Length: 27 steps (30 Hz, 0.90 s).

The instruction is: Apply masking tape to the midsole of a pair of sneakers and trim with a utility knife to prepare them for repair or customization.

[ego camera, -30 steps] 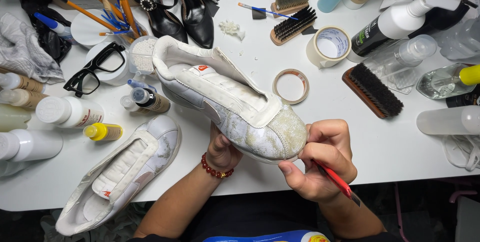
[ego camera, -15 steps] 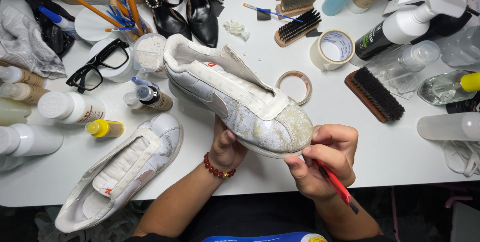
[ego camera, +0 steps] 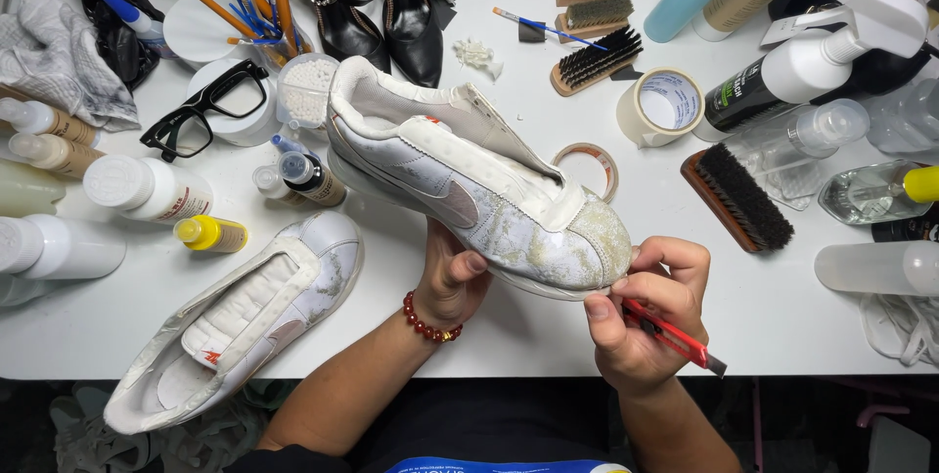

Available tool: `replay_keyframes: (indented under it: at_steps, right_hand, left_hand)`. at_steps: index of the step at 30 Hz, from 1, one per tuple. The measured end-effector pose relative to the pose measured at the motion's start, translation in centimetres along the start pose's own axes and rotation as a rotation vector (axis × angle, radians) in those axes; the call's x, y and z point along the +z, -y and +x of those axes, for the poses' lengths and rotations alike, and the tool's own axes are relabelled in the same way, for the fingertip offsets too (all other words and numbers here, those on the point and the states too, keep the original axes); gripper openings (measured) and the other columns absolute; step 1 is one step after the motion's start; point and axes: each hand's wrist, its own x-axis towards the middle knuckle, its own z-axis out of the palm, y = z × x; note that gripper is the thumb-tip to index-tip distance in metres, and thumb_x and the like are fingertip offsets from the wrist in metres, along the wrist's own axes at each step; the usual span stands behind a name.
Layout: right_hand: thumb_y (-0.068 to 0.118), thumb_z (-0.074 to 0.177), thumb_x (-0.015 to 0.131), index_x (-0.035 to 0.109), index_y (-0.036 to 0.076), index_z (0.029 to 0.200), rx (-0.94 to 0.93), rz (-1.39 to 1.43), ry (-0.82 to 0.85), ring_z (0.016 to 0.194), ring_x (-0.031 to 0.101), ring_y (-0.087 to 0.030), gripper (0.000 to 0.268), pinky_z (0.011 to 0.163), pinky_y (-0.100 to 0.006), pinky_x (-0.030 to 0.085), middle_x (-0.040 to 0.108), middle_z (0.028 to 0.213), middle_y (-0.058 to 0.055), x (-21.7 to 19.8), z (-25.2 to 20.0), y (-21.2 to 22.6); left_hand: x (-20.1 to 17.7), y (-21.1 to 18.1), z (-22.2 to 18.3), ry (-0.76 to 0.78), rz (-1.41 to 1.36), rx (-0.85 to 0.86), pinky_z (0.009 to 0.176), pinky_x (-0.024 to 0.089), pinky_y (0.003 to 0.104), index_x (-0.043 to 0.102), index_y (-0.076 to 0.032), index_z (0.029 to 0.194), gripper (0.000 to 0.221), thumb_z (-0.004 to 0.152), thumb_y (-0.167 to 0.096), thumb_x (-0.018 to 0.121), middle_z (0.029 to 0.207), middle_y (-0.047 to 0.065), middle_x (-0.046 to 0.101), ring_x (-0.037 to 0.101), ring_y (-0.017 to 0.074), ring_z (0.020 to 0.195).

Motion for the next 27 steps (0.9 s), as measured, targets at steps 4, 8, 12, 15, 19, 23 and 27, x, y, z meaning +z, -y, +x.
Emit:
replay_keyframes:
  at_steps: [4,8,12,15,19,23,27]
  right_hand:
    - [0.013,0.095,0.076,0.055,0.01,0.12,0.074,0.289,-0.005,0.082,0.049,-0.01,0.033,0.073,-0.024,0.045,0.048,0.115,-0.008,0.4,0.0,-0.5]
    - [0.008,0.089,0.068,0.046,0.003,0.135,0.466,0.744,-0.026,0.069,0.052,-0.006,0.052,0.052,-0.018,0.04,0.051,0.121,-0.013,0.7,1.4,0.1]
    - [0.013,0.089,0.056,0.044,-0.004,0.149,0.68,0.931,0.013,0.073,0.059,-0.01,0.064,0.043,-0.018,0.039,0.059,0.129,-0.022,0.7,0.7,-1.4]
    - [0.015,0.088,0.052,0.045,-0.005,0.148,0.737,0.944,-0.06,0.079,0.062,-0.012,0.063,0.043,-0.019,0.039,0.061,0.129,-0.022,0.7,0.6,-1.6]
    - [0.014,0.088,0.05,0.048,-0.005,0.144,0.777,0.981,-0.116,0.081,0.064,-0.013,0.059,0.043,-0.019,0.04,0.062,0.127,-0.02,0.7,-0.3,-2.3]
    - [0.011,0.101,0.05,0.052,-0.007,0.133,0.716,1.021,-0.177,0.071,0.06,-0.011,0.037,0.046,-0.02,0.04,0.063,0.121,-0.019,0.5,-1.6,-3.0]
    - [0.014,0.097,0.051,0.054,-0.005,0.135,0.72,0.952,-0.144,0.073,0.059,-0.01,0.042,0.044,-0.018,0.04,0.062,0.121,-0.021,0.8,0.2,-0.6]
  left_hand:
    - [-0.2,0.3,0.0,-0.011,0.014,0.038,0.122,0.041,0.044,0.017,-0.015,0.159,0.113,0.077,-0.028,0.092,0.15,0.008,0.04,0.042,0.0249,0.144]
    - [-0.4,0.3,-0.1,-0.039,0.088,0.118,0.122,0.041,0.043,0.017,-0.015,0.159,0.111,0.078,-0.024,0.092,0.151,0.007,0.039,0.042,0.0237,0.144]
    - [-0.6,0.5,-0.1,-0.039,0.118,0.194,0.124,0.04,0.041,0.017,-0.015,0.16,0.11,0.08,-0.024,0.092,0.153,0.006,0.038,0.041,0.0217,0.145]
    - [-0.5,0.4,-0.1,-0.051,0.168,0.199,0.123,0.04,0.042,0.016,-0.016,0.16,0.111,0.08,-0.026,0.092,0.153,0.007,0.038,0.041,0.0219,0.145]
    - [-0.6,0.5,-0.1,-0.046,0.186,0.186,0.123,0.039,0.042,0.017,-0.014,0.159,0.11,0.079,-0.026,0.092,0.153,0.007,0.039,0.041,0.0225,0.144]
    - [0.2,0.0,-0.1,-0.018,0.041,0.082,0.121,0.041,0.043,0.019,-0.016,0.159,0.107,0.08,-0.027,0.091,0.151,0.007,0.041,0.043,0.0239,0.144]
    - [0.1,-0.1,-0.1,-0.077,-0.102,-0.061,0.115,0.047,0.046,0.022,-0.021,0.158,0.107,0.077,-0.031,0.091,0.147,0.005,0.045,0.048,0.0245,0.139]
